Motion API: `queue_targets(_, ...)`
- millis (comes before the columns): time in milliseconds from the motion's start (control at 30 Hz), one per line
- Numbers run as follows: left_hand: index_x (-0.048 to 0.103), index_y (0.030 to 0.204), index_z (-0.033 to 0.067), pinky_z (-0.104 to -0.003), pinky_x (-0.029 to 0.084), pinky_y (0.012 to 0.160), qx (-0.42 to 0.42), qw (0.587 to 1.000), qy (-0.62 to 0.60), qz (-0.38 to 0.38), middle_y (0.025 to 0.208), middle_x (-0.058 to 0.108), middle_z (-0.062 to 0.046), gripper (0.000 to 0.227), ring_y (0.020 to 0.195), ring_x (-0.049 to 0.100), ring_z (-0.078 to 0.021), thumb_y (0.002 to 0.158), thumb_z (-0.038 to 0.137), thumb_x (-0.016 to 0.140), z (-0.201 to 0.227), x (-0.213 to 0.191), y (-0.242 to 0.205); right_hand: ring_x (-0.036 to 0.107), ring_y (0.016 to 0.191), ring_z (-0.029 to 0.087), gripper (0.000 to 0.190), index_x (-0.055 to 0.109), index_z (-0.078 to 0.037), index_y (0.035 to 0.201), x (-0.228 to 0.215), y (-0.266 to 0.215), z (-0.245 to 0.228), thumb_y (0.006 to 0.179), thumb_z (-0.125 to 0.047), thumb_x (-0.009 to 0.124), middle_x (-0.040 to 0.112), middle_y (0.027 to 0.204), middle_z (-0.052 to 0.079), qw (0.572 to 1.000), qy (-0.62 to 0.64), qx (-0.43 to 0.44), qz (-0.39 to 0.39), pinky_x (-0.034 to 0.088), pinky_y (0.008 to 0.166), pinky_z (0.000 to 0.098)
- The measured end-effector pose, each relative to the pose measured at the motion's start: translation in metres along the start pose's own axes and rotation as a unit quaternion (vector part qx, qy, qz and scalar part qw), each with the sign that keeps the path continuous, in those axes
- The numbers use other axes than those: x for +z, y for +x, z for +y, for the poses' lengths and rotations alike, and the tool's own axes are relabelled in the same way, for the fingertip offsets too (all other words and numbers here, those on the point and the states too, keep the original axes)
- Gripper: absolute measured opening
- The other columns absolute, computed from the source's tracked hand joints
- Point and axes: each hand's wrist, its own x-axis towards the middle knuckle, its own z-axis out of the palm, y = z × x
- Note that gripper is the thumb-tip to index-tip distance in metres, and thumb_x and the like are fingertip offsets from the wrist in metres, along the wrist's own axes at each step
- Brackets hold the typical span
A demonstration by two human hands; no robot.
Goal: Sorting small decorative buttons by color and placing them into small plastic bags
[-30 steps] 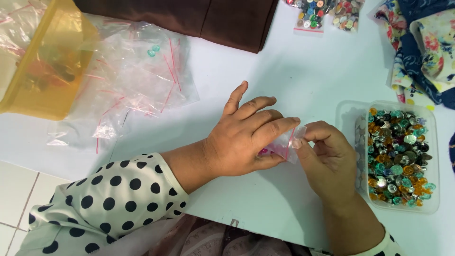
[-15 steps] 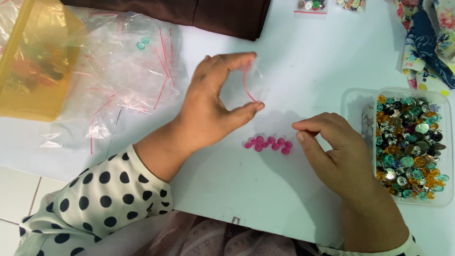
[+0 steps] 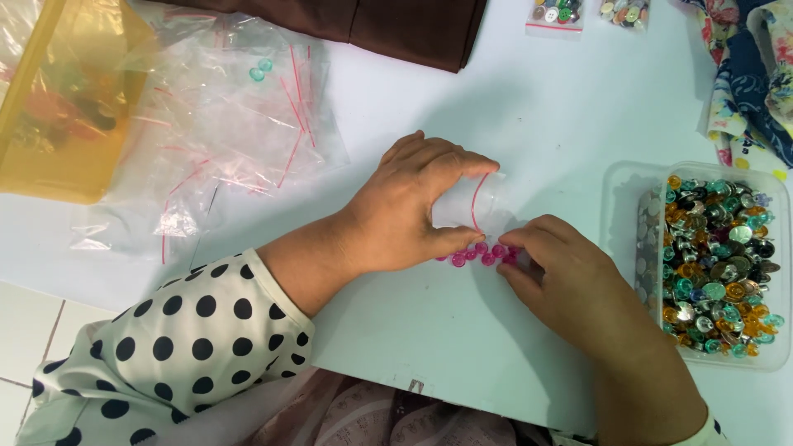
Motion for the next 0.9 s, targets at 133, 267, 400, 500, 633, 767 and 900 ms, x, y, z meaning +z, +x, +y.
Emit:
queue_targets(133,0.057,0.135,0.0180,-0.048,0.037,0.110,-0.021,1.000,0.000,-0.015,0.118,0.069,0.002,0.070,0.115,0.063,-0.0216,0.074,0.032,0.091,-0.003,0.005,-0.002,0.064,0.073,0.016,0.021,0.073,-0.013,0.108,0.001,-0.002,0.004,0.087,-0.014,0.070,0.065,0.099,-0.001,0.999,-0.006,0.032,-0.020,0.052,0.070,0.0318)
queue_targets(267,0.058,0.133,0.0165,-0.041,0.041,0.105,-0.002,1.000,-0.013,-0.014,0.119,0.070,0.002,0.069,0.111,0.065,-0.0217,0.075,0.034,0.092,-0.005,0.007,-0.002,0.067,0.093,0.018,0.022,0.074,-0.011,0.109,-0.002,-0.002,0.010,0.088,-0.009,0.065,0.068,0.108,0.002,1.000,-0.006,0.024,0.017,0.054,0.079,0.0326)
queue_targets(400,0.057,0.133,0.0191,-0.042,0.041,0.106,-0.018,0.999,-0.026,-0.036,0.120,0.070,0.001,0.070,0.111,0.064,-0.0234,0.075,0.040,0.090,-0.001,0.009,-0.002,0.065,0.081,0.021,0.018,0.069,-0.001,0.108,-0.014,0.001,-0.009,0.093,0.009,0.070,0.066,0.107,0.015,0.977,0.053,-0.122,0.168,0.056,0.075,0.0291)
queue_targets(500,0.058,0.130,0.0198,-0.039,0.042,0.102,-0.017,0.999,-0.031,-0.036,0.111,0.069,0.000,0.070,0.103,0.062,-0.0235,0.075,0.047,0.090,0.002,0.011,-0.004,0.071,0.094,0.032,0.014,0.068,0.006,0.102,-0.019,-0.003,-0.021,0.092,0.014,0.074,0.070,0.107,0.025,0.949,0.035,-0.183,0.253,0.060,0.085,0.0374)
queue_targets(633,0.055,0.134,0.0199,-0.043,0.042,0.104,0.035,0.997,-0.035,-0.058,0.109,0.064,-0.001,0.073,0.107,0.062,-0.0251,0.075,0.043,0.091,0.005,0.019,-0.007,0.072,0.097,0.033,0.013,0.066,0.002,0.104,-0.018,-0.005,-0.027,0.094,0.007,0.073,0.070,0.111,0.025,0.948,0.040,-0.198,0.246,0.061,0.087,0.0387)
queue_targets(767,0.053,0.136,0.0206,-0.044,0.040,0.106,0.048,0.995,-0.044,-0.080,0.105,0.060,0.000,0.074,0.105,0.061,-0.0229,0.077,0.045,0.090,0.007,0.021,-0.008,0.071,0.102,0.032,0.020,0.065,-0.002,0.105,-0.018,-0.009,-0.024,0.092,0.001,0.079,0.070,0.117,0.024,0.959,0.052,-0.156,0.231,0.057,0.092,0.0388)
queue_targets(900,0.052,0.138,0.0190,-0.042,0.039,0.108,0.038,0.992,-0.096,-0.069,0.128,0.068,0.000,0.069,0.116,0.065,-0.0218,0.083,0.039,0.089,0.004,0.010,-0.006,0.069,0.096,0.032,0.017,0.066,0.005,0.103,-0.017,-0.007,-0.016,0.091,0.010,0.077,0.067,0.111,0.029,0.948,0.089,-0.167,0.258,0.060,0.087,0.0373)
